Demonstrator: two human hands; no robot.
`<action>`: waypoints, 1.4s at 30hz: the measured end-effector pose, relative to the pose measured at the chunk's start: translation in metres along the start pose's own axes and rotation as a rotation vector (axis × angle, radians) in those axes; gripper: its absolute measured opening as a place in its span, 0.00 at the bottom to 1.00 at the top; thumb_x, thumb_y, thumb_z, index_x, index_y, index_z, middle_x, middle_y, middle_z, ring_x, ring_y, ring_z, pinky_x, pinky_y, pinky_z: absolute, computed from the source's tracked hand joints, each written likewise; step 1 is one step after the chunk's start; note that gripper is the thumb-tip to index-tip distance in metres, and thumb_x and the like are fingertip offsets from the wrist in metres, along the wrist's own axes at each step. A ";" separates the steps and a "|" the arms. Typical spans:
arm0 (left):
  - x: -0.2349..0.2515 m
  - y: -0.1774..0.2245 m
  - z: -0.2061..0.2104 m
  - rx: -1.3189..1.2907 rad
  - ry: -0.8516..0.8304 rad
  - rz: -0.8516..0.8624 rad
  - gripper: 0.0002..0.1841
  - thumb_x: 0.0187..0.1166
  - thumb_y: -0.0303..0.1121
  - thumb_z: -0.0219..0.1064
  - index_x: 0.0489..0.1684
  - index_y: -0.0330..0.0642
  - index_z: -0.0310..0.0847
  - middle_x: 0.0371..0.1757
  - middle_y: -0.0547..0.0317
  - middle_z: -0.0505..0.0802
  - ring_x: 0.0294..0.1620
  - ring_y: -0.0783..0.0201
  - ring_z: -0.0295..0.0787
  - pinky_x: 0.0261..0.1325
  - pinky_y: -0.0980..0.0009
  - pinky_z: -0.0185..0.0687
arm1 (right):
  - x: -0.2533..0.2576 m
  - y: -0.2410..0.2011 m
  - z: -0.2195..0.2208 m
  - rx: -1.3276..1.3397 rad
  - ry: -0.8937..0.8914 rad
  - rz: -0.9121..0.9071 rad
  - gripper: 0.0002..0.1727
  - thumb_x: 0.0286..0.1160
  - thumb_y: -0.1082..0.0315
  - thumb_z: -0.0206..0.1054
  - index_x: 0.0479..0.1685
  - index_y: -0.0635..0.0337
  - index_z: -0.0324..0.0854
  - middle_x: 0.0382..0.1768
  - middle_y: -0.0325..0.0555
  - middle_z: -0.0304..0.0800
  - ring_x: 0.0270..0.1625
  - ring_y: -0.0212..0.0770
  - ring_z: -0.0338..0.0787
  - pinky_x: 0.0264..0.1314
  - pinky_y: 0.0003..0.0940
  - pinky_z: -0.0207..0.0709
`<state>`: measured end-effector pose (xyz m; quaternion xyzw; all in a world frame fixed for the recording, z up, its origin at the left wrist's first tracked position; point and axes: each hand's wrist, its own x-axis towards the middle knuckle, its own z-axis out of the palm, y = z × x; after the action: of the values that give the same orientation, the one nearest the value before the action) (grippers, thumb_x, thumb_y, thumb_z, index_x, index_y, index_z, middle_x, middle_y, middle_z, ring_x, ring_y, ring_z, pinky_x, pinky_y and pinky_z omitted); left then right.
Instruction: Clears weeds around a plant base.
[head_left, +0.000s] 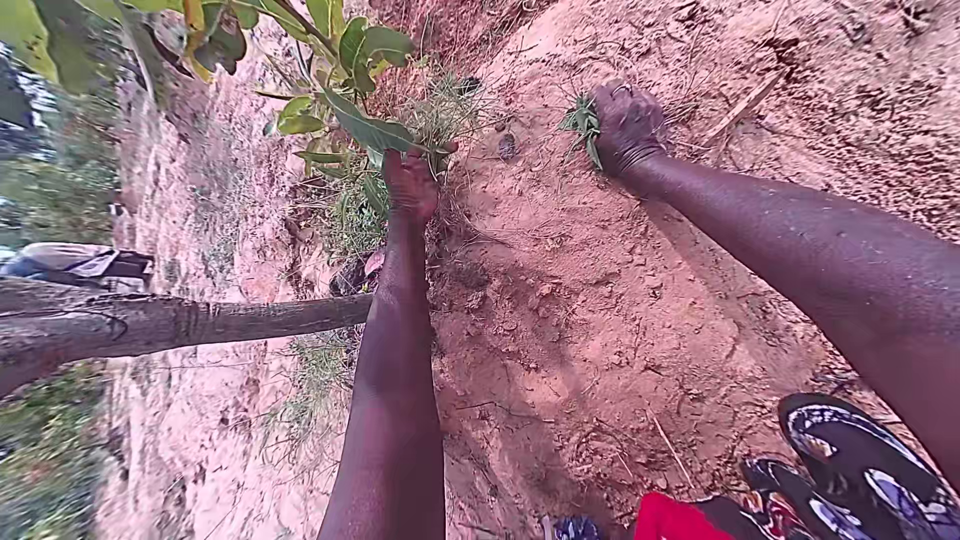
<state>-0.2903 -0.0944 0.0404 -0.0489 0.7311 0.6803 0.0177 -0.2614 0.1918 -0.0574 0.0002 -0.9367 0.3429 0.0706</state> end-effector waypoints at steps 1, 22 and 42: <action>-0.003 0.002 0.001 0.072 0.008 -0.011 0.30 0.95 0.48 0.21 0.69 0.38 0.66 0.44 0.53 0.91 0.44 0.62 0.90 0.51 0.66 0.86 | 0.001 0.000 0.000 -0.001 -0.004 -0.001 0.24 0.77 0.73 0.61 0.73 0.70 0.77 0.68 0.76 0.82 0.71 0.77 0.81 0.68 0.72 0.69; 0.022 0.007 -0.010 0.532 0.293 -0.186 0.13 0.93 0.30 0.52 0.67 0.31 0.67 0.36 0.59 0.76 0.27 0.71 0.75 0.35 0.75 0.79 | 0.002 0.003 0.002 -0.006 -0.026 -0.011 0.25 0.77 0.73 0.62 0.74 0.69 0.75 0.69 0.76 0.80 0.71 0.77 0.80 0.69 0.72 0.68; 0.099 -0.040 0.038 1.008 0.178 -0.178 0.27 0.89 0.28 0.54 0.85 0.26 0.60 0.83 0.26 0.72 0.86 0.38 0.67 0.86 0.45 0.63 | 0.003 0.006 0.007 -0.042 0.060 -0.048 0.23 0.74 0.75 0.66 0.70 0.70 0.79 0.63 0.75 0.85 0.65 0.77 0.85 0.64 0.71 0.74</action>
<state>-0.3862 -0.0637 -0.0109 -0.1540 0.9596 0.2328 0.0344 -0.2652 0.1917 -0.0666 0.0111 -0.9408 0.3214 0.1068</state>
